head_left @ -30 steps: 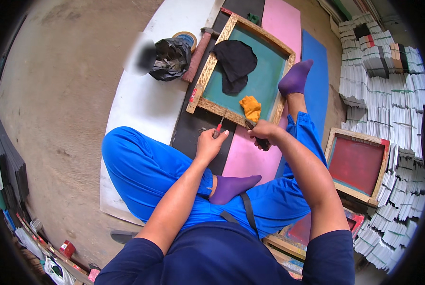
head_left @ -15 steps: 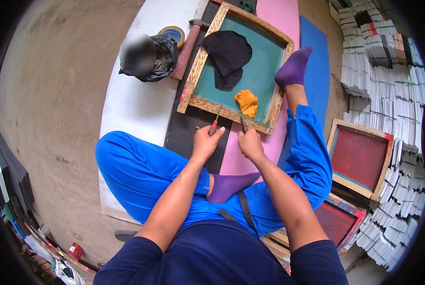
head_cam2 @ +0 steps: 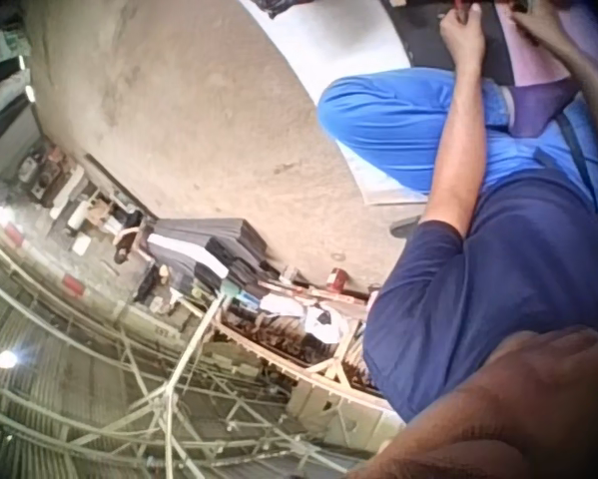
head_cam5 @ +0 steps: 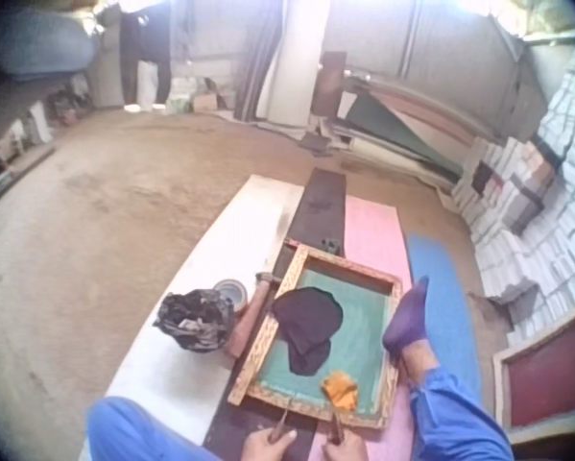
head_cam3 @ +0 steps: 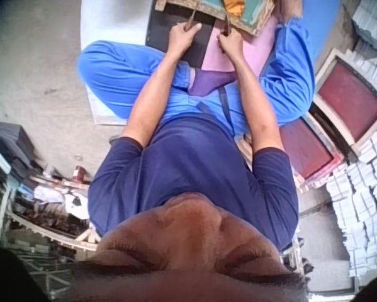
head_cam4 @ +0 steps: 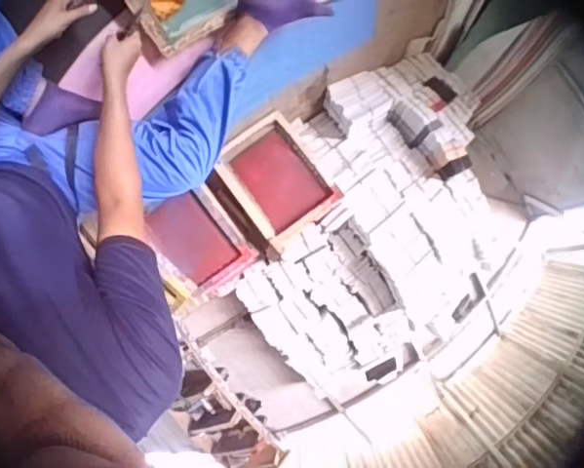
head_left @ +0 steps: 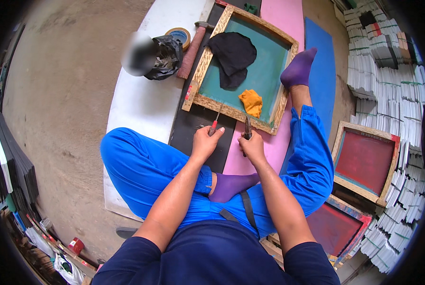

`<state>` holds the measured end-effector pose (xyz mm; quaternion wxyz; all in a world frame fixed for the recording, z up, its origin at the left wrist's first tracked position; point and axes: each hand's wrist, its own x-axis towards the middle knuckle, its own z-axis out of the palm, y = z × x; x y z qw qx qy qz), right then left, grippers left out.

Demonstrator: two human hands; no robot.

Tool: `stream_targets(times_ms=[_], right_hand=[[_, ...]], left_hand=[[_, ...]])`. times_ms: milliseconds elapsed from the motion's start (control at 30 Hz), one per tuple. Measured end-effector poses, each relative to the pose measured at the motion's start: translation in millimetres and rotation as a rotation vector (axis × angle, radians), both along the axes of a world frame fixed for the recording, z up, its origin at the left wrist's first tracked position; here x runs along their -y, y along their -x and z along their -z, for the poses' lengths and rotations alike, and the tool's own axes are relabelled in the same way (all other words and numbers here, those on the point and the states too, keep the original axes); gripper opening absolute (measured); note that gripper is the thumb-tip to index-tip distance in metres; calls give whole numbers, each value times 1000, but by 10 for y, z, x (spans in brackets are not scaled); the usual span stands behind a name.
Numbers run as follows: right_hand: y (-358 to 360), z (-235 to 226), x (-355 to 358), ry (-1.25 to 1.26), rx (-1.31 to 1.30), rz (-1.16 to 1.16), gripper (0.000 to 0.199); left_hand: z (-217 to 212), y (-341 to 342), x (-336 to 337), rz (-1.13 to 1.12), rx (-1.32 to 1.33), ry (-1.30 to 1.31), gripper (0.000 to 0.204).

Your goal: The person sits cross-legged on the floor and uses a red-handled tool and a knife to trim a black fabric piece placed on a wooden frame. The person repeatedly scrapes and cuts the fabric edge while holding it in place.

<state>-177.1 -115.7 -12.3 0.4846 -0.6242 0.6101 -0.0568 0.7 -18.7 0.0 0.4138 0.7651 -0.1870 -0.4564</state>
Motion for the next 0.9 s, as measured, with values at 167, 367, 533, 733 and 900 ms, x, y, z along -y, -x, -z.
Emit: stream_targets(times_ms=[167,367,533,733,900], right_hand=[[-58,-587,81,-567,221,-45,27],[-278,-725,-160,-907,376,-163,53],[-437,-591,-350,-791,303,-321,42],[-471,-549,-232,-636,163,-519,29],[-489,-693,-165,-505,152,-649,27]], left_hand=[[-3,0,-87,-69,-60,57,42],[-274,-183,-180,-244,-449,132,30],[-206,-260,-333,-233,-486,241,24],[-291,-312,-352,-234,-551,223,21],[-249,-301,-363,-189,-380,222,20]])
